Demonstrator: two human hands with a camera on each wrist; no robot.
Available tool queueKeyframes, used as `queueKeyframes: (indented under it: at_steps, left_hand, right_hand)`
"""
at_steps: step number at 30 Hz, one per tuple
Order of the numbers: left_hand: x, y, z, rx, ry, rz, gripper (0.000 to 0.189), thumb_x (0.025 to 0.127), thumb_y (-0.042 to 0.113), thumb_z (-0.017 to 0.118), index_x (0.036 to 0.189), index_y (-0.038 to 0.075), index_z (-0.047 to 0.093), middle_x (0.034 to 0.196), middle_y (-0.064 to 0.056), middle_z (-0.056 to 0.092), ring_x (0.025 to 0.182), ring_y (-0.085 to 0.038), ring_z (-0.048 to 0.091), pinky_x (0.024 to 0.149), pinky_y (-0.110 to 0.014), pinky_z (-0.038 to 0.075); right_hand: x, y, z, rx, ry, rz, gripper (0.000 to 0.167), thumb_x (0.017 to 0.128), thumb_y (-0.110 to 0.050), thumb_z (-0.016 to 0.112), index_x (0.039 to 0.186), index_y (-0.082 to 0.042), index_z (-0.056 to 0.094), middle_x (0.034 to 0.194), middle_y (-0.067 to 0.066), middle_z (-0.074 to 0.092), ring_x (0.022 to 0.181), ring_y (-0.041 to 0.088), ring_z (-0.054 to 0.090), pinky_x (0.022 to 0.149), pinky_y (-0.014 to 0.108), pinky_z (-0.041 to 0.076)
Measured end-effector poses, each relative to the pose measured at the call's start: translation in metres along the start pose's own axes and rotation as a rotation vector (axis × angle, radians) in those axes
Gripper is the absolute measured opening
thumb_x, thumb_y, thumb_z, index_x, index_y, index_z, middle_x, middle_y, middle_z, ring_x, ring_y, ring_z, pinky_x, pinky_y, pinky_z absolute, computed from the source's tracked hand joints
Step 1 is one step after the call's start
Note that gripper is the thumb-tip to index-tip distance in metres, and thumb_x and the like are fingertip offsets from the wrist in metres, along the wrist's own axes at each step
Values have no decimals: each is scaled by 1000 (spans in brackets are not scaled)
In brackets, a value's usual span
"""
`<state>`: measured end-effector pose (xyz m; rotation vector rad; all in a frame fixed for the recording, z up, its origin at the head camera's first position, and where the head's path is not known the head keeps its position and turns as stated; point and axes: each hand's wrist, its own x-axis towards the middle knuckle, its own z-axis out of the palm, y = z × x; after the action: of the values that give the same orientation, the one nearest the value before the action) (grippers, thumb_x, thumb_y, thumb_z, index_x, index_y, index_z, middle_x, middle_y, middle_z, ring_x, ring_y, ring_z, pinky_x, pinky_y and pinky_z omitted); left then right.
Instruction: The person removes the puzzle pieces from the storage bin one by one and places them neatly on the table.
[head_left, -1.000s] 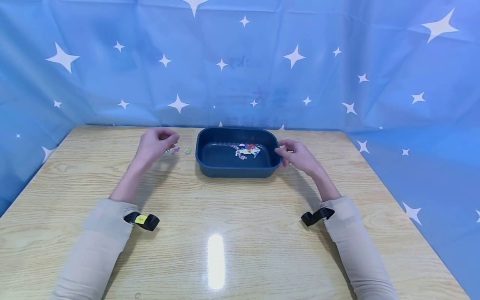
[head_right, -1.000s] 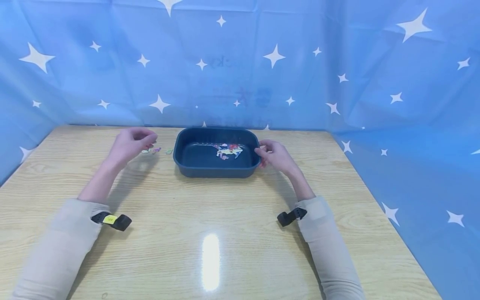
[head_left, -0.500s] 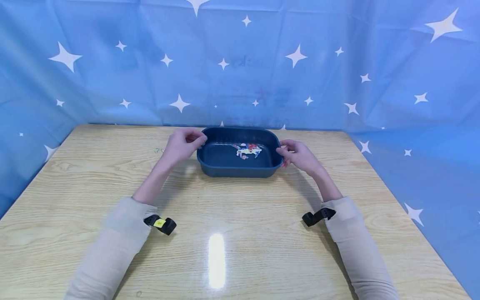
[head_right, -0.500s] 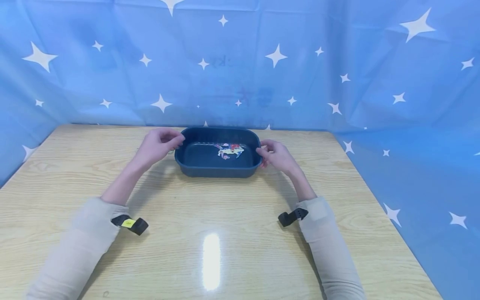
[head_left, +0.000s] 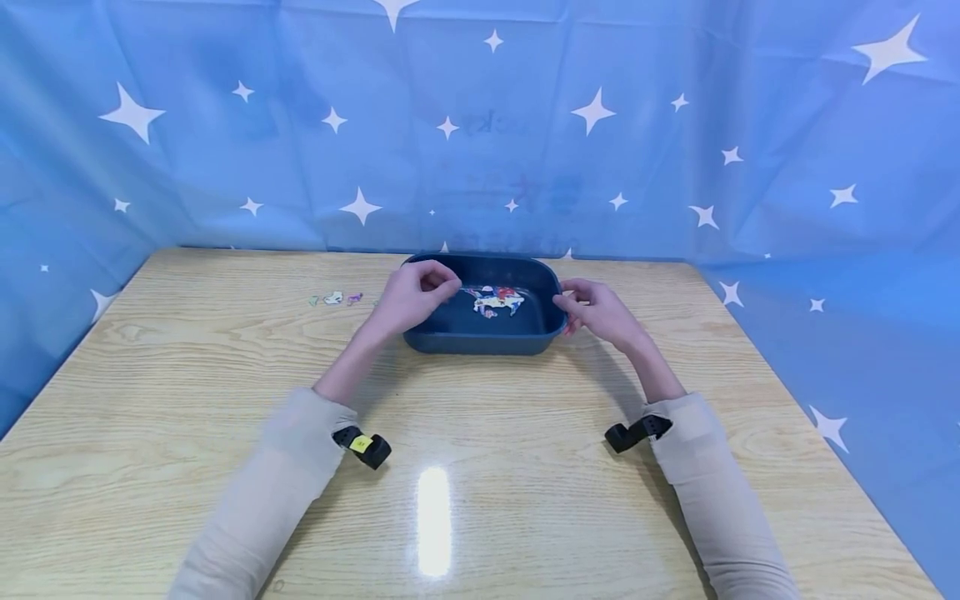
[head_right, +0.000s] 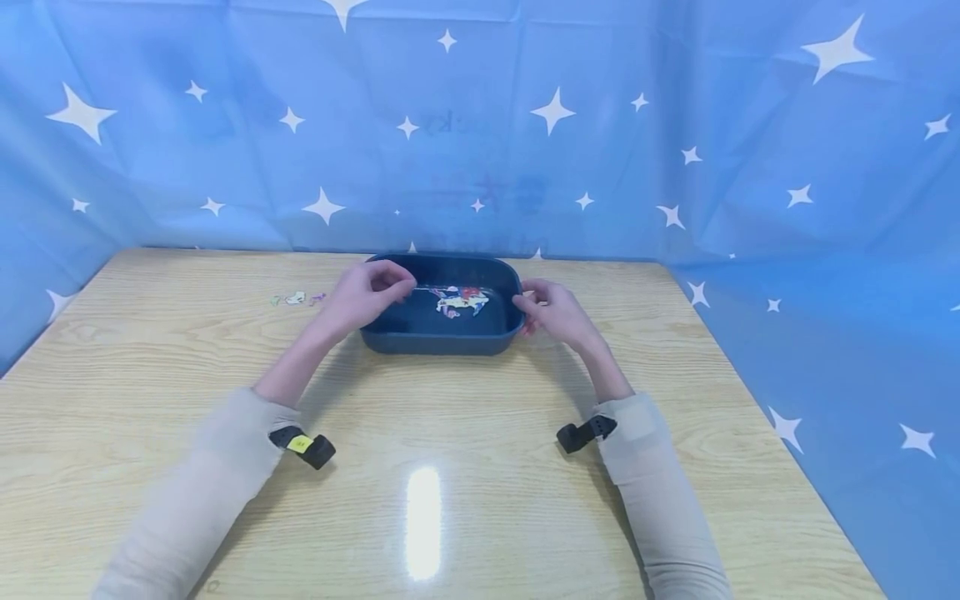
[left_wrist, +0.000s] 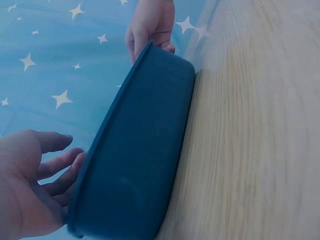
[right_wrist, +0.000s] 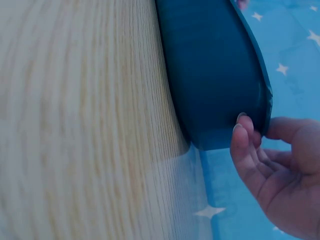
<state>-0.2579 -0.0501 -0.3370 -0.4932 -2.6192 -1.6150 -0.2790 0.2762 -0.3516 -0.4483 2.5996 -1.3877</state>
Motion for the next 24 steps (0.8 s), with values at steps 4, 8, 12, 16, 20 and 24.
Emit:
queueKeyframes:
  at_steps: [4, 8, 12, 16, 20, 24]
  left_hand:
    - [7, 1, 13, -1, -44, 5, 20, 101, 22, 64, 111, 6, 71, 101, -11, 70, 89, -26, 62, 74, -33, 49]
    - [16, -1, 24, 27, -75, -2, 19, 101, 20, 64, 111, 6, 72, 99, -8, 69, 87, -23, 60, 73, -31, 48]
    - [26, -4, 32, 45, -88, -19, 19, 101, 21, 64, 111, 6, 73, 97, -8, 67, 84, -22, 57, 70, -29, 46]
    - [32, -4, 38, 42, -111, -38, 19, 102, 21, 64, 110, 6, 73, 96, -8, 66, 83, -22, 56, 69, -28, 45]
    - [38, -4, 44, 47, -138, -54, 18, 101, 19, 64, 109, 6, 74, 95, -8, 66, 83, -21, 57, 69, -29, 45]
    - [45, -4, 51, 76, -163, -74, 17, 100, 16, 66, 108, 6, 75, 95, -8, 67, 85, -21, 60, 73, -30, 46]
  right_hand:
    - [0, 0, 0, 1, 2, -1, 47, 106, -22, 55, 142, 6, 47, 94, 21, 62, 72, 35, 69, 77, 54, 57]
    - [0, 1, 0, 1, 0, -3, 47, 106, -22, 55, 143, 6, 47, 93, 20, 61, 73, 36, 69, 78, 57, 56]
    - [0, 0, 0, 2, 1, -5, 47, 106, -22, 55, 142, 7, 47, 93, 20, 61, 73, 37, 69, 77, 57, 56]
    - [0, -1, 0, -3, 4, -4, 46, 106, -21, 56, 141, 7, 47, 93, 20, 61, 72, 35, 69, 76, 55, 57]
    - [-1, -1, 0, -5, 4, 0, 47, 106, -22, 55, 142, 7, 47, 92, 19, 61, 71, 34, 69, 77, 55, 56]
    - [-1, -1, 0, -4, 3, 2, 47, 106, -22, 55, 142, 7, 47, 92, 18, 61, 72, 36, 68, 77, 54, 57]
